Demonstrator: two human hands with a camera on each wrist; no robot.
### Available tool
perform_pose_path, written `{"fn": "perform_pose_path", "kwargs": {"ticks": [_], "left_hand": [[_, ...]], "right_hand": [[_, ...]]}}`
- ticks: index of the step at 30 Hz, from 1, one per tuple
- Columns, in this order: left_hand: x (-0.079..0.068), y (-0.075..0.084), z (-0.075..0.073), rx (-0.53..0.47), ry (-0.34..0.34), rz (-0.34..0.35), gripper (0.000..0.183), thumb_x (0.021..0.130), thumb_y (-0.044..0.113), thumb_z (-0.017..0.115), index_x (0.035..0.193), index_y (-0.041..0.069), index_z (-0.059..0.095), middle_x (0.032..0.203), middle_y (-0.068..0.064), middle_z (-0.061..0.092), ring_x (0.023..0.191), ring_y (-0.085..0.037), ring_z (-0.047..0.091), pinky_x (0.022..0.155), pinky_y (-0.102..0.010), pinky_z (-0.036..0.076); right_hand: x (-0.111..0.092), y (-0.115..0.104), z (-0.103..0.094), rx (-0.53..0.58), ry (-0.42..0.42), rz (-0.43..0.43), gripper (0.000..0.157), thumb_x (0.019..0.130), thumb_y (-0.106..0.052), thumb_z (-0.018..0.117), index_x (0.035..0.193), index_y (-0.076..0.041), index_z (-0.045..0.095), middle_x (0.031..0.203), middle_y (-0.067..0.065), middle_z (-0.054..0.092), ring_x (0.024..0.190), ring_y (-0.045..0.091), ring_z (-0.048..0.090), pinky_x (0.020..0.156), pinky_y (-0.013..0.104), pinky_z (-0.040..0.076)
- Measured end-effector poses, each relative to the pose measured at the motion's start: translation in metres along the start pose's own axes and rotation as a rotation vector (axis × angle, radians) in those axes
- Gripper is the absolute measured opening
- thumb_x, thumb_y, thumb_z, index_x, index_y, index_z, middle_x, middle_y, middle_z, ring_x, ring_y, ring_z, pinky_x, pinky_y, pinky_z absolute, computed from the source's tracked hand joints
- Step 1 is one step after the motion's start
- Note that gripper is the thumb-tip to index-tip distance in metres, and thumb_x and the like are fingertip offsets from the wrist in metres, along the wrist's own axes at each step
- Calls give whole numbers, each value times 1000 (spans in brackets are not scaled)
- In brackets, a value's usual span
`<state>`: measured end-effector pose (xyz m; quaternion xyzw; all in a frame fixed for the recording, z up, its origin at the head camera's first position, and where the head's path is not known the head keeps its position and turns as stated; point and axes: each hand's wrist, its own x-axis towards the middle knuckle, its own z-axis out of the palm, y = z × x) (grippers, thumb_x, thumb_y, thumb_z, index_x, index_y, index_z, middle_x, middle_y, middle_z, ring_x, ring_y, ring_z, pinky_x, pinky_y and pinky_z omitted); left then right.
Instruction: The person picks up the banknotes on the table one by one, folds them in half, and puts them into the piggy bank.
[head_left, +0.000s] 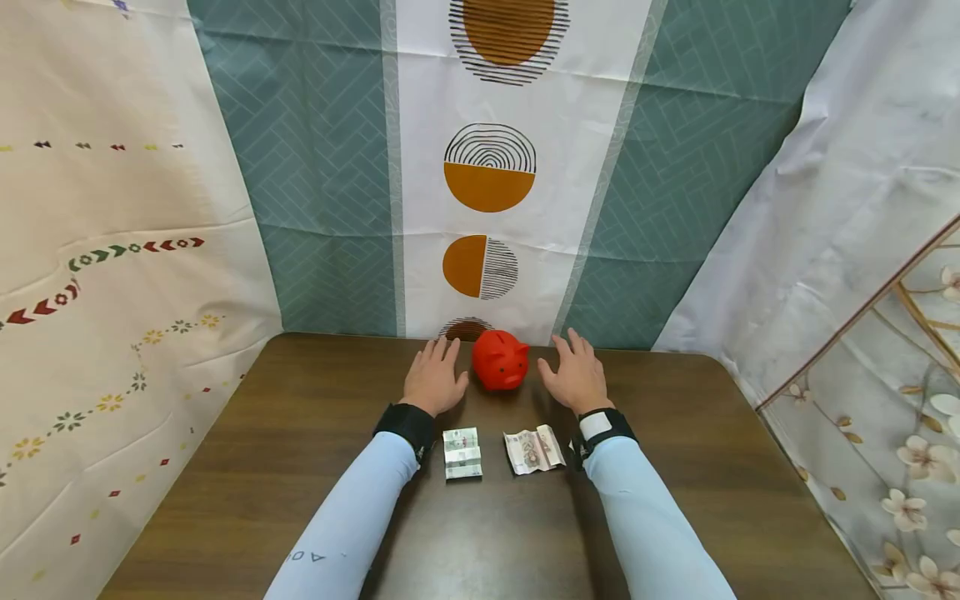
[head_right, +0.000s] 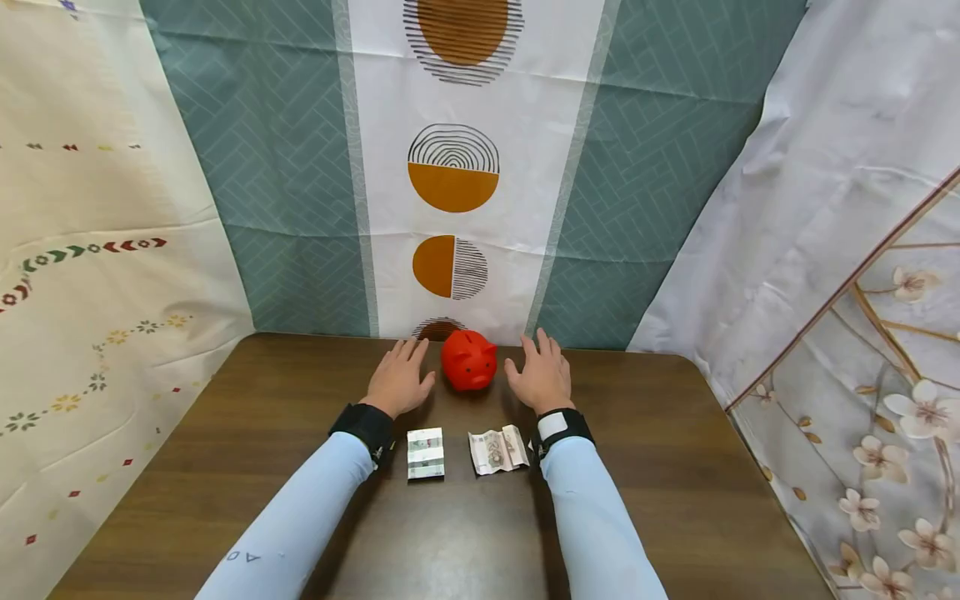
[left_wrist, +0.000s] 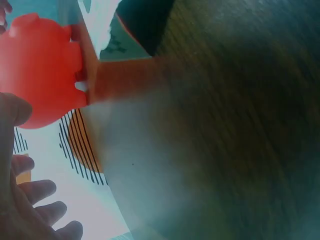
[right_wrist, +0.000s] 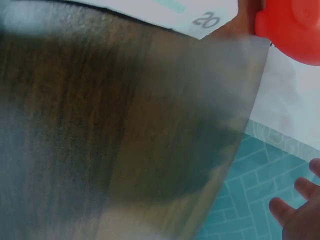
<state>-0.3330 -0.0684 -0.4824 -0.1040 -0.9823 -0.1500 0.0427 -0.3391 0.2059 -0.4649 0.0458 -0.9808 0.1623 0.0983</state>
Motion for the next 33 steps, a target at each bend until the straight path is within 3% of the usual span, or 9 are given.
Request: {"fn": "perform_pose_path", "kwargs": {"ticks": [13, 20, 23, 27, 30, 33], "left_hand": [[4, -3, 4, 10, 22, 27, 63, 103, 34, 54, 157, 5, 37, 159, -20, 43, 150, -40, 36, 124, -52, 31], [4, 1, 5, 12, 30, 57, 57, 102, 30, 58, 148, -2, 46, 144, -21, 56, 136, -37, 53, 116, -46, 43], [2, 7, 6, -3, 26, 102, 46, 101, 28, 60, 136, -3, 58, 130, -20, 65, 120, -35, 63, 106, -45, 52], [-6, 19, 4, -24, 18, 204, 19, 98, 22, 64, 97, 4, 70, 94, -11, 70, 91, -29, 69, 82, -41, 59], [-16, 33, 2, -50, -10, 266, 21, 96, 20, 66, 77, 10, 66, 74, -5, 65, 73, -22, 65, 65, -35, 55], [-27, 50, 2, -88, -63, 335, 17, 94, 20, 68, 80, 11, 69, 74, -1, 68, 71, -16, 64, 64, -29, 53]], "right_hand": [[4, -2, 9, -16, -7, -39, 63, 100, -46, 53, 151, -9, 47, 164, 20, 33, 149, 43, 33, 114, 66, 37], [0, 1, 14, -24, -14, -76, 59, 100, -46, 54, 146, -9, 53, 157, 19, 43, 142, 43, 41, 107, 65, 43], [-9, 3, 13, -18, -4, -133, 51, 100, -43, 57, 136, -7, 62, 143, 18, 55, 132, 41, 49, 102, 62, 46], [-21, 7, 12, 24, -15, -254, 28, 97, -33, 66, 111, -10, 74, 115, 10, 65, 112, 32, 57, 93, 50, 53], [-29, 6, 10, 73, -99, -356, 14, 94, -27, 71, 100, -15, 75, 101, 2, 63, 103, 24, 57, 89, 43, 54], [-36, 5, 5, 120, -238, -438, 10, 92, -24, 74, 98, -17, 76, 98, -1, 64, 100, 21, 58, 88, 40, 53]]}}
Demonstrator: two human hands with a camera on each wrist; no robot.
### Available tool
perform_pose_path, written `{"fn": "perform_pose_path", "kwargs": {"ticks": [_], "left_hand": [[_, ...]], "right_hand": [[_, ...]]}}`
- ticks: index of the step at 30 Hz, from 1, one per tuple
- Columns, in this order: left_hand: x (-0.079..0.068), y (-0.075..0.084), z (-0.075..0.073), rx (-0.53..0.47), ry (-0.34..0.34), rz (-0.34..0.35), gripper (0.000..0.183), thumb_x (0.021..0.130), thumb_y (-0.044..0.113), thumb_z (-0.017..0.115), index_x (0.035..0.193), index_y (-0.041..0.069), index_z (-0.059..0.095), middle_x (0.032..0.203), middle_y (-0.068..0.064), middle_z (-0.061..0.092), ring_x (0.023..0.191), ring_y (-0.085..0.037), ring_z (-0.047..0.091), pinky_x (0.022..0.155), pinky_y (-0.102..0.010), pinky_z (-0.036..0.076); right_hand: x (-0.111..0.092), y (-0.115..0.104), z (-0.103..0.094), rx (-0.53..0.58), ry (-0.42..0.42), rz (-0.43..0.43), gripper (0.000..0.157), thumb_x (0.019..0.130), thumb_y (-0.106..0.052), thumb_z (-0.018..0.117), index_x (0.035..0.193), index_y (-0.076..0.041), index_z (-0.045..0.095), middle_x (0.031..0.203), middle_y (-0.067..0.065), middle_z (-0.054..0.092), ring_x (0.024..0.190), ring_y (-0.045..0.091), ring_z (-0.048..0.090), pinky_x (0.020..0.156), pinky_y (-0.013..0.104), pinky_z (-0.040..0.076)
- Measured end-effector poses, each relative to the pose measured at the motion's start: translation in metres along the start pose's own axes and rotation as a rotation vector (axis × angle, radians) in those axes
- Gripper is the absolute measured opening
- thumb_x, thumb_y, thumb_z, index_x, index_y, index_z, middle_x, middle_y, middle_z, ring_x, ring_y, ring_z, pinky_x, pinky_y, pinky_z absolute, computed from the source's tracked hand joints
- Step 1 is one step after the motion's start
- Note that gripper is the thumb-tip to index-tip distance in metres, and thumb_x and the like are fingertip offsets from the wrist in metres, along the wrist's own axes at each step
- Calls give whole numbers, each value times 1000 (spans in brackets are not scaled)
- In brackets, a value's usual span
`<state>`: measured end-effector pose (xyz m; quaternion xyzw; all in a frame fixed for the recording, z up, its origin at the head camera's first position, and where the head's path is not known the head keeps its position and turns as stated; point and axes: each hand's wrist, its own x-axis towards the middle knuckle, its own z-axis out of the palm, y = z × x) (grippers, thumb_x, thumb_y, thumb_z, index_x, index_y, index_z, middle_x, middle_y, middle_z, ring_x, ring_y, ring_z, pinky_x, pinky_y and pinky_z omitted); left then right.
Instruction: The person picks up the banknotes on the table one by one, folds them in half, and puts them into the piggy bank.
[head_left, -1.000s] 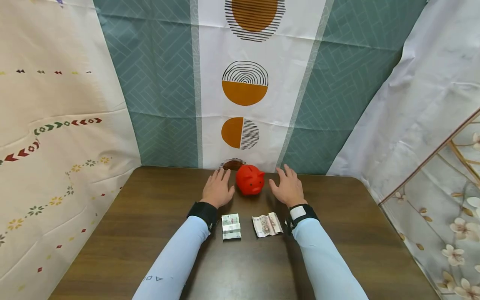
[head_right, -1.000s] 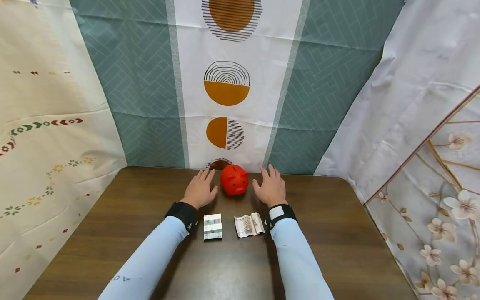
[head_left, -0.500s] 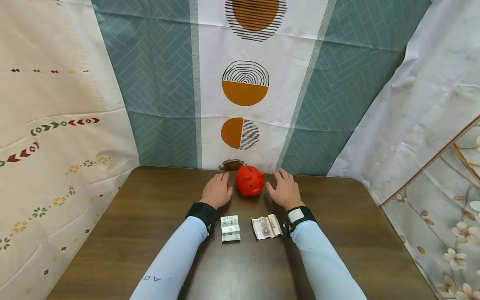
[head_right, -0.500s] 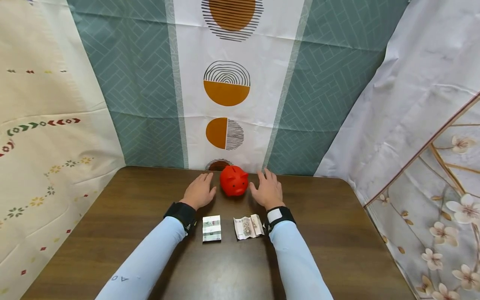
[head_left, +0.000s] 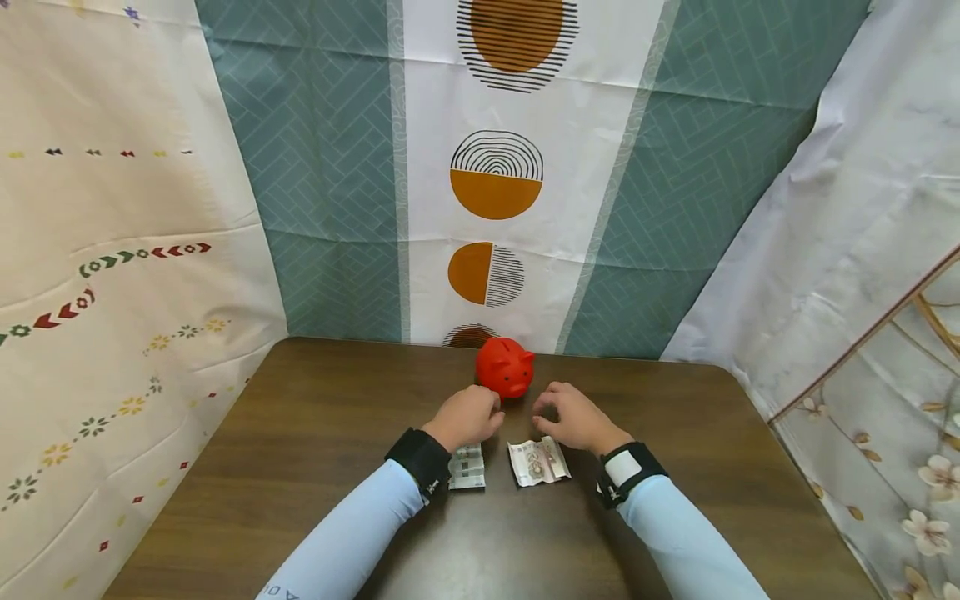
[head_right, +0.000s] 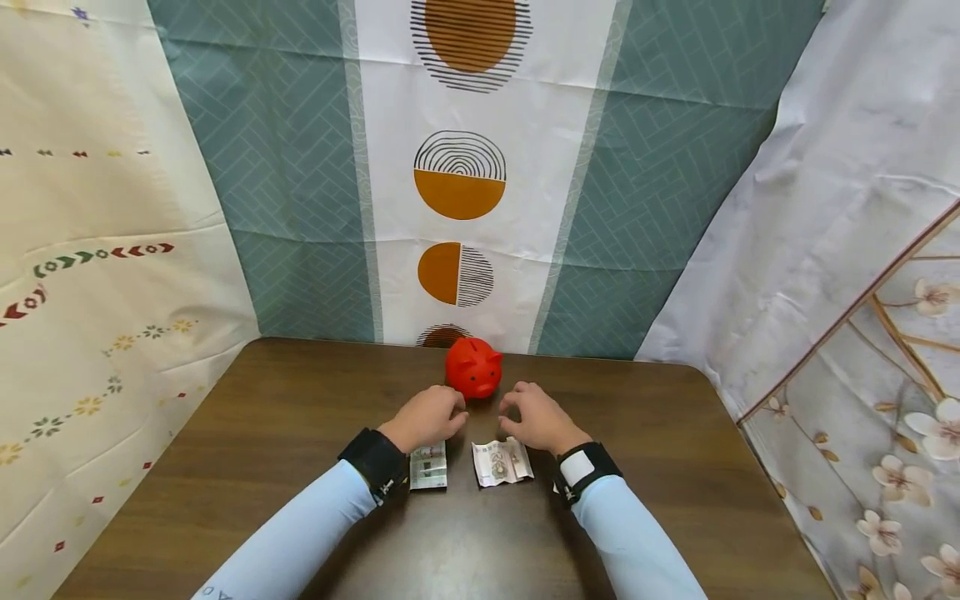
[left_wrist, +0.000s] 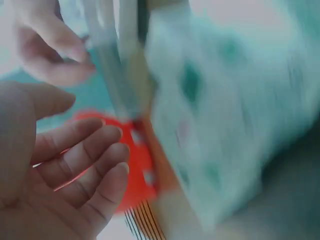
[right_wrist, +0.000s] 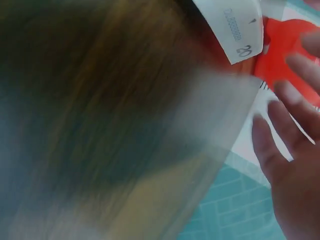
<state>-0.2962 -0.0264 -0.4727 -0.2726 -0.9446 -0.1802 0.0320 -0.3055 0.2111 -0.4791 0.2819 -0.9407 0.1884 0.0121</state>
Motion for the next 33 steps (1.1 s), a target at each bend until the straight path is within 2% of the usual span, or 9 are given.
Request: {"fn": "perform_pose_path", "kwargs": {"ticks": [3, 5, 8, 11, 14, 18, 25, 29, 33], "left_hand": [[-3, 21, 5, -10, -76, 71, 15, 94, 24, 69, 91, 10, 74, 85, 0, 70, 80, -16, 65, 70, -26, 53], [-4, 31, 10, 29, -113, 102, 18, 93, 28, 71, 94, 11, 74, 90, -1, 68, 85, -18, 63, 72, -27, 52], [-6, 42, 19, 99, -142, 96, 24, 92, 37, 73, 96, 13, 74, 95, -2, 64, 89, -21, 57, 74, -30, 48], [-6, 48, 26, 131, -133, 64, 31, 88, 44, 76, 98, 15, 73, 98, -2, 63, 91, -22, 54, 76, -33, 48], [-6, 53, 32, 121, -118, 34, 38, 85, 49, 79, 100, 15, 73, 99, -3, 64, 92, -22, 54, 77, -35, 48], [-6, 58, 37, 107, -137, -9, 43, 82, 50, 81, 102, 14, 71, 99, -4, 62, 92, -23, 53, 77, -35, 45], [-11, 61, 39, 83, -167, -43, 40, 79, 45, 85, 103, 17, 69, 101, -1, 61, 96, -23, 50, 76, -33, 37], [-12, 60, 38, 39, -161, -50, 47, 78, 39, 89, 110, 16, 64, 108, -2, 64, 99, -24, 51, 78, -34, 35], [-12, 55, 37, -43, -158, -36, 49, 81, 28, 87, 117, 17, 56, 109, -1, 69, 99, -23, 59, 78, -33, 33]], "right_hand": [[-7, -2, -2, 54, -135, -41, 18, 88, -25, 77, 104, -16, 76, 101, 2, 66, 98, 21, 58, 84, 38, 53], [-11, -4, -3, 73, -202, -58, 28, 85, -27, 80, 110, -15, 76, 104, 4, 65, 98, 22, 56, 82, 36, 51], [-15, -6, -2, 71, -253, -66, 38, 82, -31, 84, 116, -18, 74, 106, 2, 63, 100, 19, 54, 81, 33, 49], [-18, -6, -2, 68, -269, -57, 43, 79, -34, 86, 118, -21, 73, 105, -2, 63, 100, 17, 53, 81, 31, 49], [-21, -7, -1, 74, -282, -7, 44, 76, -35, 88, 115, -23, 72, 103, -5, 60, 99, 15, 50, 79, 30, 49], [-25, -5, 1, 73, -294, 32, 43, 73, -35, 90, 109, -24, 70, 100, -7, 57, 97, 14, 48, 76, 29, 49], [-25, -5, 6, 82, -278, -3, 42, 72, -38, 92, 99, -21, 64, 93, -8, 59, 91, 13, 52, 79, 28, 50], [-25, -7, 6, 157, -289, 30, 46, 74, -36, 93, 103, -23, 60, 95, -10, 65, 90, 10, 58, 87, 31, 53], [-27, -10, 5, 214, -268, 48, 50, 76, -34, 91, 111, -22, 57, 99, -10, 66, 89, 9, 60, 83, 29, 56]]}}
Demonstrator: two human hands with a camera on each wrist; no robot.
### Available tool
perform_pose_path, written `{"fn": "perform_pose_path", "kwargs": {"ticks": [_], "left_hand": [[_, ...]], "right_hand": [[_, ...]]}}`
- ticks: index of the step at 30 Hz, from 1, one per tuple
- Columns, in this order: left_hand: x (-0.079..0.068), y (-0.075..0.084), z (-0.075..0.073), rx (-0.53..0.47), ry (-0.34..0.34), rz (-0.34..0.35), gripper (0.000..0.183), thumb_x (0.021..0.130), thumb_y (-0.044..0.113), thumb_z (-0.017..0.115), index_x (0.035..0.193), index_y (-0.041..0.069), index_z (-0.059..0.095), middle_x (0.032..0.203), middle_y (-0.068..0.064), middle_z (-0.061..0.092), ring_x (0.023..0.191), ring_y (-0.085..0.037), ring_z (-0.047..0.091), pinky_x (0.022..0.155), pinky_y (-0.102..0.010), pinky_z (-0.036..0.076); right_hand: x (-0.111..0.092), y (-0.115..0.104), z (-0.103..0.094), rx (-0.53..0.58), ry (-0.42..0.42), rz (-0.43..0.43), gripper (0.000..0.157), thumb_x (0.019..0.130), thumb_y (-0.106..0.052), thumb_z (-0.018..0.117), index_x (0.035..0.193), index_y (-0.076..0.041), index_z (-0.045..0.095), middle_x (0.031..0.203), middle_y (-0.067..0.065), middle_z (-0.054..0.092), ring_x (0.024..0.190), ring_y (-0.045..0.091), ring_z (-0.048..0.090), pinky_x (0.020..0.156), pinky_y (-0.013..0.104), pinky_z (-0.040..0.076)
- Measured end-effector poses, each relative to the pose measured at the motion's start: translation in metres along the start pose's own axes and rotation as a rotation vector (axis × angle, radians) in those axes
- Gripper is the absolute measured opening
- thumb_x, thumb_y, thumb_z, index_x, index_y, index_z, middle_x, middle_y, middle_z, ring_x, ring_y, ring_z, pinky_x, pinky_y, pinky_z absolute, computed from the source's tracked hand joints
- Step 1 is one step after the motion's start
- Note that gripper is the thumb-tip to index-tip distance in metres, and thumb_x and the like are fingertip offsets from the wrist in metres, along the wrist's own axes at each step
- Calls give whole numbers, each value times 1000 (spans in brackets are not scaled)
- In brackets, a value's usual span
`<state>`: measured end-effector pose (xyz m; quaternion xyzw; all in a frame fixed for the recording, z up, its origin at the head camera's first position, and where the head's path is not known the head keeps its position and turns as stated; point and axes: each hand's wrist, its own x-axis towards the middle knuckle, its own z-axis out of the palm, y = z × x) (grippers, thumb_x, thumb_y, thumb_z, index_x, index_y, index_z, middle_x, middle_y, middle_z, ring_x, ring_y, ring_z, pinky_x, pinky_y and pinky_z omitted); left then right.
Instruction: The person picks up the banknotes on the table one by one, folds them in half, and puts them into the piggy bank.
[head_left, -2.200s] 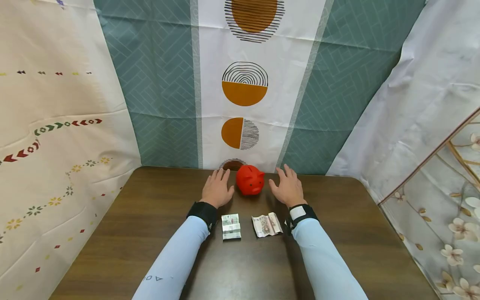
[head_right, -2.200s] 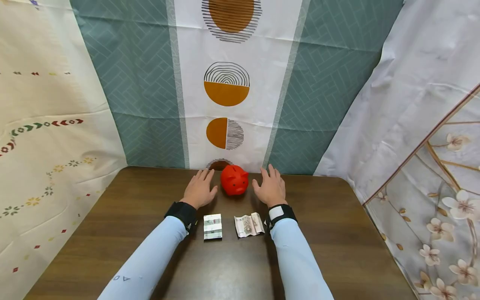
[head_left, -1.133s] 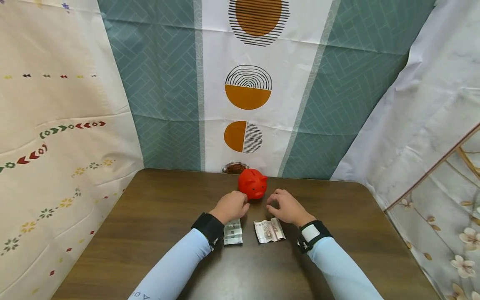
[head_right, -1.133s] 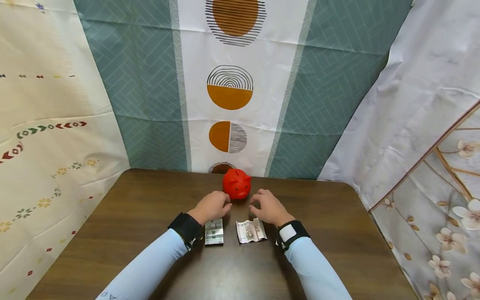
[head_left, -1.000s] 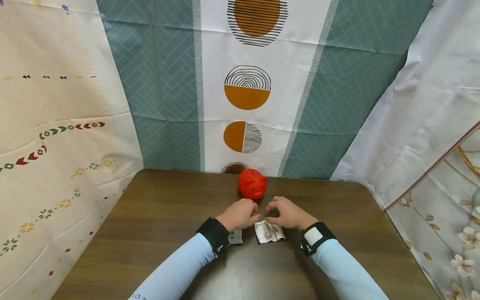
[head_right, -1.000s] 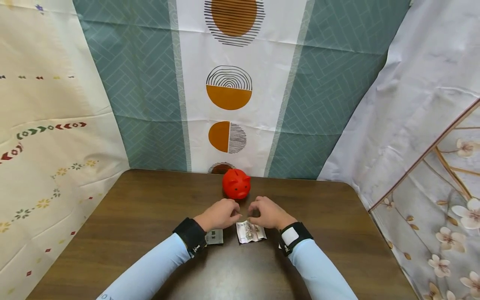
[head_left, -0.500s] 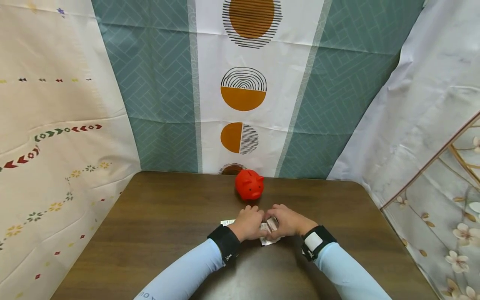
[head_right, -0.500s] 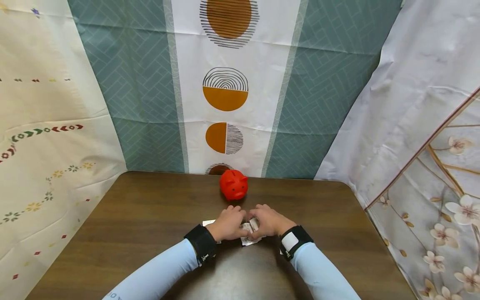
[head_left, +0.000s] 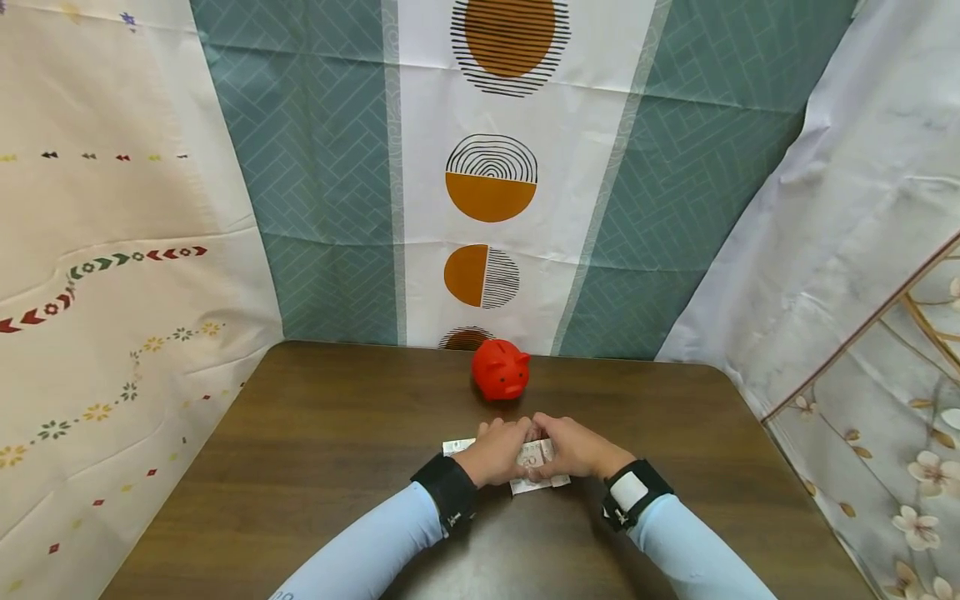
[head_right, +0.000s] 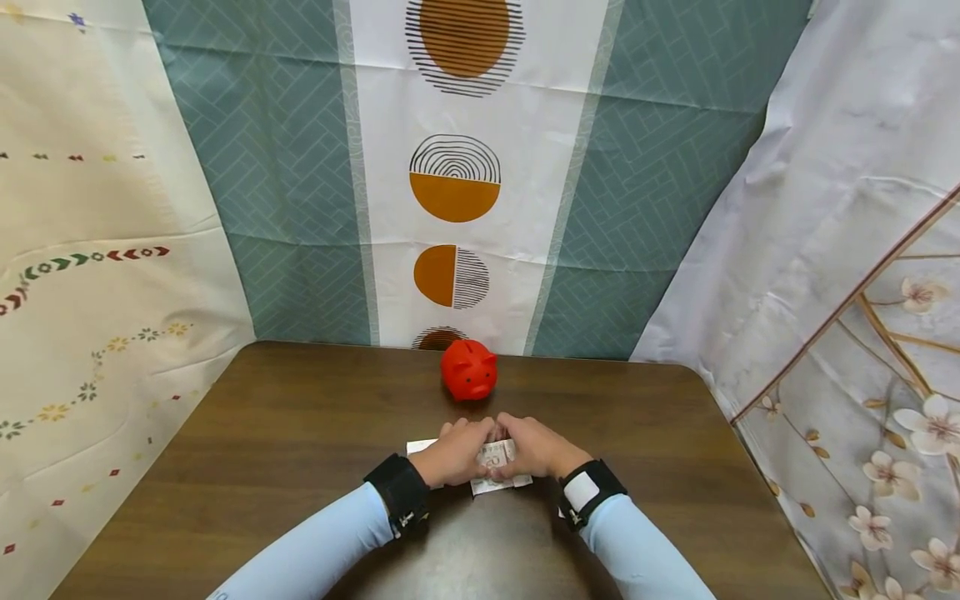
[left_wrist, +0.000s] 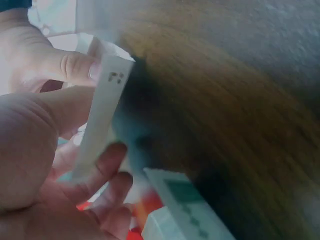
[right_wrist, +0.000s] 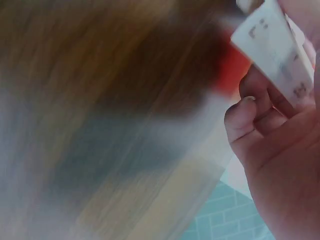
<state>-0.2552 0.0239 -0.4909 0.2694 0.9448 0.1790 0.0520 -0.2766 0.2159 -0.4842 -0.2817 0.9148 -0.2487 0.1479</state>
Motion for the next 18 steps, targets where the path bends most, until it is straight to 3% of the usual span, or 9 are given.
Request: {"fn": "perform_pose_path", "kwargs": {"ticks": [7, 15, 18], "left_hand": [[-12, -13, -16, -258, 78, 95, 37, 90, 10, 76, 117, 21, 55, 107, 0, 69, 91, -13, 62, 81, -25, 48], [-38, -30, -32, -619, 278, 49, 25, 91, 9, 77, 112, 13, 63, 93, -3, 64, 79, -16, 57, 65, -23, 52], [-48, -37, -37, -754, 316, 31, 26, 92, 11, 77, 114, 13, 64, 96, -6, 64, 79, -17, 59, 66, -34, 61]], "right_hand": [[-6, -12, -2, 104, 142, -73, 31, 81, -24, 88, 103, -22, 65, 92, -8, 69, 80, 11, 63, 70, 24, 57], [-15, -31, -10, 265, 260, -41, 23, 84, -27, 86, 100, -25, 69, 92, -5, 69, 80, 18, 62, 65, 29, 58], [-19, -38, -13, 312, 311, -32, 25, 83, -28, 87, 101, -22, 70, 92, -2, 70, 77, 19, 63, 63, 30, 59]]}}
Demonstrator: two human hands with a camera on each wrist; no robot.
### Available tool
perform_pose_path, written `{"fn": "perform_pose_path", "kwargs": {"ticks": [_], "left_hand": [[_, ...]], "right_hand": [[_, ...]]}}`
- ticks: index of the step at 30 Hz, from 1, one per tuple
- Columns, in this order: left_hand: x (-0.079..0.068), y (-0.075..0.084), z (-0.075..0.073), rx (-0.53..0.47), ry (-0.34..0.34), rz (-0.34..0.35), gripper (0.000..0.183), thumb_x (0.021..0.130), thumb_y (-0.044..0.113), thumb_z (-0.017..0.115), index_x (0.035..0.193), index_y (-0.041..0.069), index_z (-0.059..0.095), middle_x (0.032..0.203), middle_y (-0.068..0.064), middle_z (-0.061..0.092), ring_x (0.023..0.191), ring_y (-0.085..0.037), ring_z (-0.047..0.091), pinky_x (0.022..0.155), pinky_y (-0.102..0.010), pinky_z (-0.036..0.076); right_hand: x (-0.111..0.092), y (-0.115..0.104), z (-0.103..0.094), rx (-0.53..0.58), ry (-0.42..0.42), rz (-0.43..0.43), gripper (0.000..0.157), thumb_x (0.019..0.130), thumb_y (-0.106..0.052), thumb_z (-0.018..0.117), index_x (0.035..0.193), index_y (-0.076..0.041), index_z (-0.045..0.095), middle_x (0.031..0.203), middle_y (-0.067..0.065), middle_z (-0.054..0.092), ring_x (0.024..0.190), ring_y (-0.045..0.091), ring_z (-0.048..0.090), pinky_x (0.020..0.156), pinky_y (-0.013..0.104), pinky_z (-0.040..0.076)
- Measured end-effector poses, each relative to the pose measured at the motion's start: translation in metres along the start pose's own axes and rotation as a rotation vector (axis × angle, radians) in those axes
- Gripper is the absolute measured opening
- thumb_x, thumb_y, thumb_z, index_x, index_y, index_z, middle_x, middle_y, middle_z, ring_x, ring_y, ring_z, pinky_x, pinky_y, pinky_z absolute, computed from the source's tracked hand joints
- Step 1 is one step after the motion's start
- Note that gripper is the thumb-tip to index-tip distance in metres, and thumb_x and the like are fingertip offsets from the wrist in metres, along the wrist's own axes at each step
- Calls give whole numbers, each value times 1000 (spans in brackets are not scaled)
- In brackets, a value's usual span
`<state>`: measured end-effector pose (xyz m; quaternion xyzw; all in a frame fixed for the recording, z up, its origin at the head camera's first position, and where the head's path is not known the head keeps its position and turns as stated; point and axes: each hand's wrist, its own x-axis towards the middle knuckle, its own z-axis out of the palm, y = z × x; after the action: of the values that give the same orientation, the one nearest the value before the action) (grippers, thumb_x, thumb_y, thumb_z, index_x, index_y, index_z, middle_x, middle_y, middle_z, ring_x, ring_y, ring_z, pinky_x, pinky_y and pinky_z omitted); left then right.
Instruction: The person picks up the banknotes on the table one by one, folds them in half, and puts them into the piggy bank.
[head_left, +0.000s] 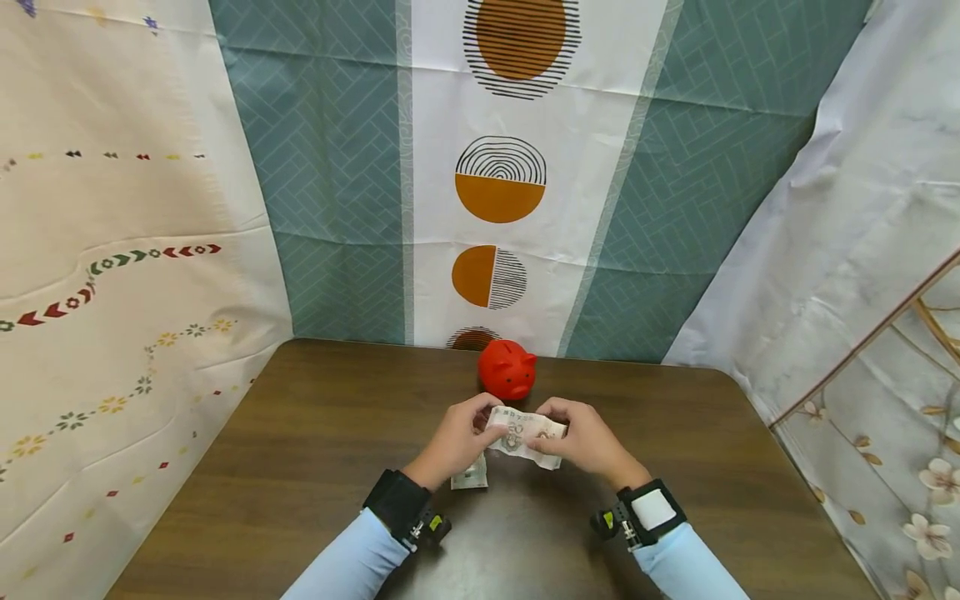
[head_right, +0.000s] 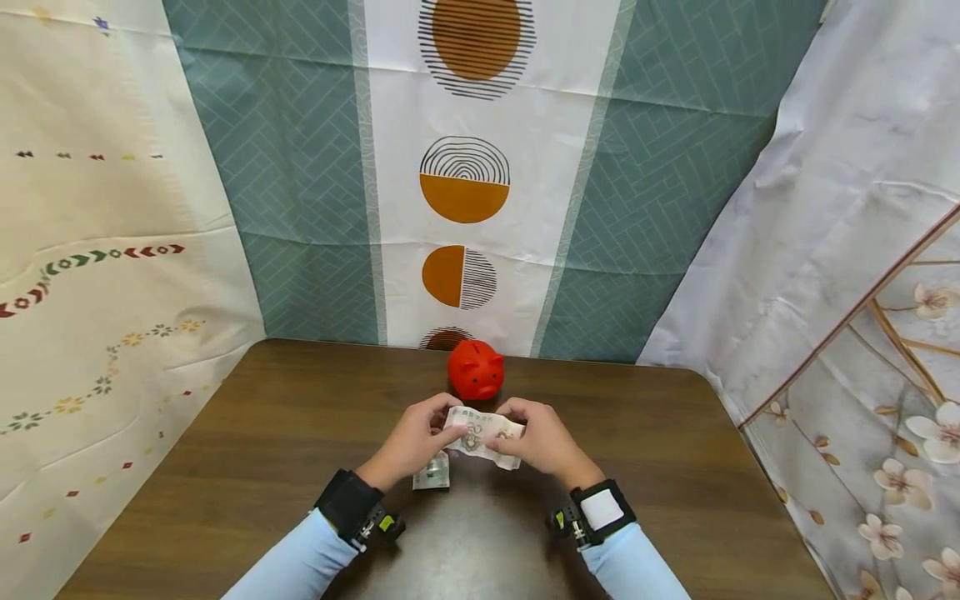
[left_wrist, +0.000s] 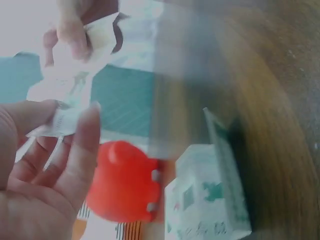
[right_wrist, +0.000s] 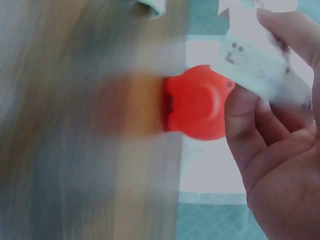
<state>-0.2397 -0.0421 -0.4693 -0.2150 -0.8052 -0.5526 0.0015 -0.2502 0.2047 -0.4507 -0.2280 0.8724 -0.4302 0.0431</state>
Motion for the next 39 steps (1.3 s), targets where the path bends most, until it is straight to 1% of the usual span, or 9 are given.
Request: {"fn": "perform_pose_path", "kwargs": {"ticks": [2, 4, 10, 14, 18, 25, 32, 35, 39], "left_hand": [[-3, 1, -7, -100, 20, -11, 27, 92, 12, 77, 116, 12, 65, 98, -9, 65, 80, -18, 63, 66, -45, 63], [-6, 3, -14, -194, 39, -28, 29, 91, 12, 77, 118, 10, 66, 102, -12, 67, 81, -18, 67, 67, -50, 63], [-13, 19, -35, -339, 86, -59, 27, 93, 11, 75, 119, 6, 68, 109, -18, 71, 85, -24, 70, 71, -39, 64], [-18, 36, -45, -321, 110, -50, 21, 94, 13, 74, 114, 6, 71, 105, -16, 73, 82, -22, 68, 72, -33, 63], [-22, 51, -51, -304, 140, -29, 17, 93, 15, 76, 107, 4, 74, 97, -12, 73, 76, -18, 66, 66, -26, 60], [-30, 68, -58, -313, 212, 1, 14, 91, 12, 78, 99, 1, 76, 87, -10, 71, 68, -14, 62, 60, -23, 55], [-38, 79, -62, -268, 267, 16, 16, 88, 13, 82, 97, 0, 78, 87, -16, 73, 69, -14, 61, 62, -23, 53], [-40, 82, -62, -251, 278, 20, 15, 87, 14, 82, 95, 1, 79, 85, -15, 73, 68, -14, 60, 61, -22, 52], [-43, 86, -64, -233, 290, 26, 12, 87, 14, 82, 93, 4, 79, 81, -9, 72, 65, -14, 58, 58, -21, 49]], "right_hand": [[-2, -4, -1, 32, 33, 19, 24, 83, -29, 87, 99, -21, 70, 89, -1, 71, 73, 19, 63, 62, 31, 59], [-4, -8, -2, 77, 57, 32, 23, 83, -29, 87, 95, -17, 71, 87, 1, 72, 71, 19, 64, 61, 32, 59], [-12, -26, -7, 267, 114, 42, 24, 85, -27, 85, 96, -10, 72, 93, 8, 77, 68, 19, 67, 57, 31, 58], [-18, -41, -10, 365, 165, 19, 24, 89, -21, 81, 104, -6, 70, 96, 7, 78, 61, 20, 66, 48, 26, 54], [-24, -54, -11, 425, 229, -19, 24, 92, -14, 77, 110, -1, 68, 92, 3, 78, 55, 24, 66, 44, 25, 51], [-36, -77, -12, 474, 351, -52, 19, 96, -11, 72, 105, 5, 69, 82, 2, 73, 49, 18, 61, 43, 24, 49], [-45, -84, -11, 561, 353, -173, 9, 98, 2, 64, 101, 11, 66, 78, 1, 72, 51, 14, 65, 42, 26, 50], [-47, -83, -9, 581, 353, -193, 7, 98, 4, 63, 99, 9, 67, 77, 1, 73, 51, 15, 66, 41, 26, 51], [-49, -83, -8, 547, 384, -202, 6, 97, 3, 65, 97, 7, 69, 76, 0, 73, 52, 16, 66, 43, 28, 53]]}}
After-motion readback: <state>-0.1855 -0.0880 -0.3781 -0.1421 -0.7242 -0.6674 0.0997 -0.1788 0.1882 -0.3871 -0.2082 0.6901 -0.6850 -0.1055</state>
